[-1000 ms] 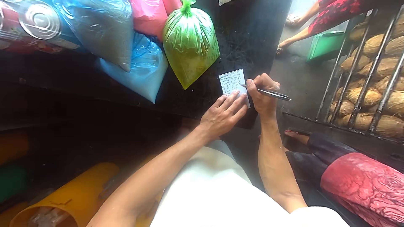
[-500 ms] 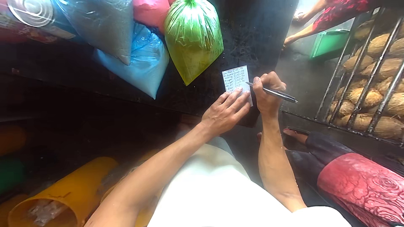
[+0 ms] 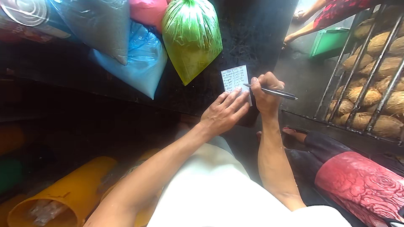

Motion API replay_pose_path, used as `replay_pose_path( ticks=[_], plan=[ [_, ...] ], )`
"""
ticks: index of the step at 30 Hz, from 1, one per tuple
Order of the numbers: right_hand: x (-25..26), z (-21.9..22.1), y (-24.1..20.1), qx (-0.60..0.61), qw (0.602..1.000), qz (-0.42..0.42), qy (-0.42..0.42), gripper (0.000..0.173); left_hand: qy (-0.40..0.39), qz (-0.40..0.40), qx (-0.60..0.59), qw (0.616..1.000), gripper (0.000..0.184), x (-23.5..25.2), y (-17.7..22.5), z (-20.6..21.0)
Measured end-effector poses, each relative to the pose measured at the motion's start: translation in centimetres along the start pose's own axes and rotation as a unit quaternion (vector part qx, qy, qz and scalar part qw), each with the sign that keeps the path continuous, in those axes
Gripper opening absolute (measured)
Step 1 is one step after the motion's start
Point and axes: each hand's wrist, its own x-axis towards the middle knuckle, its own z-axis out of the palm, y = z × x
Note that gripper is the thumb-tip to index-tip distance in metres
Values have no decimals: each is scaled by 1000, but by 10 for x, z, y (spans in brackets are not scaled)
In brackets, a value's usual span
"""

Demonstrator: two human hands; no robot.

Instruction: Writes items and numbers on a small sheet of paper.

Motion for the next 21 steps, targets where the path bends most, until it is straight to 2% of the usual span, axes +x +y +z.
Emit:
replay_pose_path(
  ticks=[4,9,21],
  plan=[
    [17,7,9,16,999,-32,12,23,1,0,0,1000,33,1,0,0],
    [9,6,-5,-31,999,11,13,26,2,-2,1,1000,33,0,0,0],
    [9,5,-4,-44,999,13,6,29,1,-2,3,1000,33,1,0,0]
  ],
)
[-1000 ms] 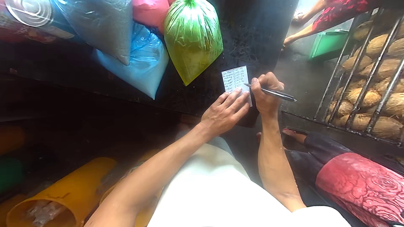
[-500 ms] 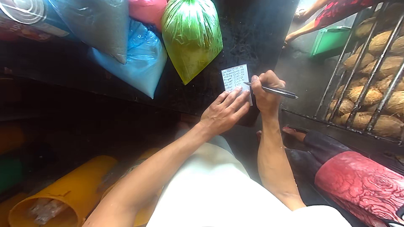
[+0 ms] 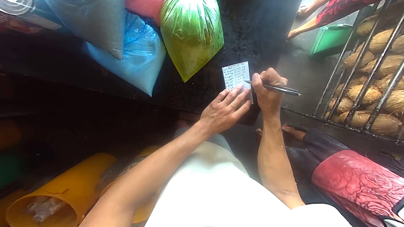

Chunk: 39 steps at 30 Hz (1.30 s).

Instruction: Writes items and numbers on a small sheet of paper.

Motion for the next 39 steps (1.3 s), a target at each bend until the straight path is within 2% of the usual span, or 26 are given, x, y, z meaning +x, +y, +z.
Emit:
replay_pose_path(
  ticks=[11,16,21,27,30,39],
  plan=[
    [1,0,-5,-1,1000,5,2,31,2,-2,-4,1000,33,0,0,0],
    [9,1,16,67,997,-24,20,27,1,-2,-3,1000,33,0,0,0],
    [11,5,16,82,995,-20,50,24,-4,-3,-3,1000,33,0,0,-1],
    [10,6,18,78,995,-32,49,21,60,78,-40,994,26,-9,-5,0],
    [9,6,17,81,995,-31,51,20,60,97,-49,992,25,-11,-6,1],
    [8,5,16,73,996,-25,52,18,58,66,-30,996,25,-8,-4,2]
  ],
)
